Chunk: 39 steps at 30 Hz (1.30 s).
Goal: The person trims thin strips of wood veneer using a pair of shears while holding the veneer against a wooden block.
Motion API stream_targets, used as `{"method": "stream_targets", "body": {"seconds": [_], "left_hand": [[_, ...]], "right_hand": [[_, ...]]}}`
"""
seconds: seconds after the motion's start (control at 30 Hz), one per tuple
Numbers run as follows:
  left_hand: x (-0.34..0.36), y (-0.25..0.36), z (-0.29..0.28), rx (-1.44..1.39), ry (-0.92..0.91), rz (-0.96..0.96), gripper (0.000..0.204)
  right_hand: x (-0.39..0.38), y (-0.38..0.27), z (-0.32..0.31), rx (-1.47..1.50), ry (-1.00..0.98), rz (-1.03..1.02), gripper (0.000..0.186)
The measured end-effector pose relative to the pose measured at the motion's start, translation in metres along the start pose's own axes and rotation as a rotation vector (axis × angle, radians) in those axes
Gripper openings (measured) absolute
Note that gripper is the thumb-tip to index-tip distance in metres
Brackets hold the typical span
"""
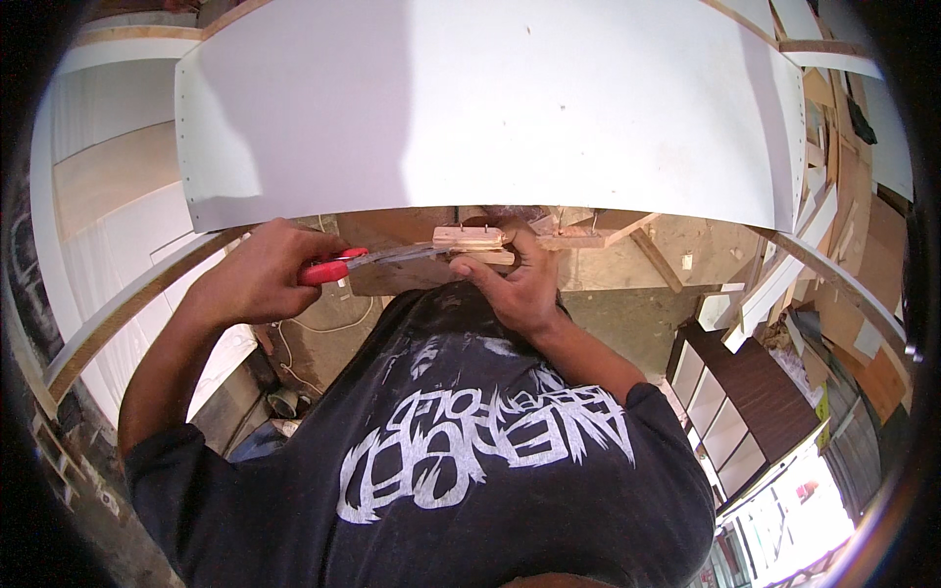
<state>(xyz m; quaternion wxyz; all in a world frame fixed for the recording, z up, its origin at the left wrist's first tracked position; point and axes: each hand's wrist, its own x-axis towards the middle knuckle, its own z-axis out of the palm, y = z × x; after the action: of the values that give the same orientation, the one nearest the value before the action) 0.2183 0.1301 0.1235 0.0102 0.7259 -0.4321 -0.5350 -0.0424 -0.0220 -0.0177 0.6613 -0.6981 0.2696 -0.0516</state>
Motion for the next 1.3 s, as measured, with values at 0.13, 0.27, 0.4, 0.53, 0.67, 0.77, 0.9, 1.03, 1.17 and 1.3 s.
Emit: {"method": "stream_targets", "body": {"seconds": [0.13, 0.27, 0.4, 0.53, 0.67, 0.77, 0.9, 1.03, 1.17, 1.3], "left_hand": [[-0.001, 0.003, -0.001, 0.053, 0.003, -0.015, 0.027], [-0.002, 0.009, -0.002, 0.091, 0.114, -0.005, 0.026], [-0.003, 0.007, 0.005, 0.12, 0.152, 0.0, 0.029], [-0.004, 0.01, 0.007, 0.181, 0.161, 0.007, 0.028], [0.0, 0.008, 0.011, 0.192, 0.138, -0.028, 0.024], [0.0, 0.005, 0.012, 0.243, 0.122, -0.026, 0.021], [-0.002, 0.012, 0.006, 0.239, 0.157, -0.012, 0.018], [-0.008, 0.016, 0.007, 0.212, 0.202, 0.021, 0.017], [-0.015, 0.021, 0.016, 0.14, 0.226, -0.07, 0.016], [-0.019, 0.031, 0.016, 0.027, 0.194, -0.146, 0.021]], "right_hand": [[0.001, -0.005, -0.003, -0.048, -0.024, -0.015, 0.041], [0.001, 0.005, 0.0, -0.018, -0.004, -0.063, 0.039], [-0.002, 0.011, 0.001, 0.036, -0.026, -0.02, 0.037], [-0.002, 0.01, -0.001, -0.007, -0.033, -0.038, 0.037], [-0.002, 0.012, 0.0, -0.028, -0.037, -0.034, 0.038], [-0.003, 0.009, 0.002, -0.024, 0.011, -0.014, 0.038], [0.002, 0.003, 0.0, -0.009, -0.018, -0.023, 0.041], [0.004, -0.002, -0.003, -0.005, -0.044, 0.051, 0.044], [0.004, 0.0, 0.001, 0.086, -0.039, 0.039, 0.042], [0.002, 0.005, 0.003, -0.029, 0.04, -0.021, 0.042]]}}
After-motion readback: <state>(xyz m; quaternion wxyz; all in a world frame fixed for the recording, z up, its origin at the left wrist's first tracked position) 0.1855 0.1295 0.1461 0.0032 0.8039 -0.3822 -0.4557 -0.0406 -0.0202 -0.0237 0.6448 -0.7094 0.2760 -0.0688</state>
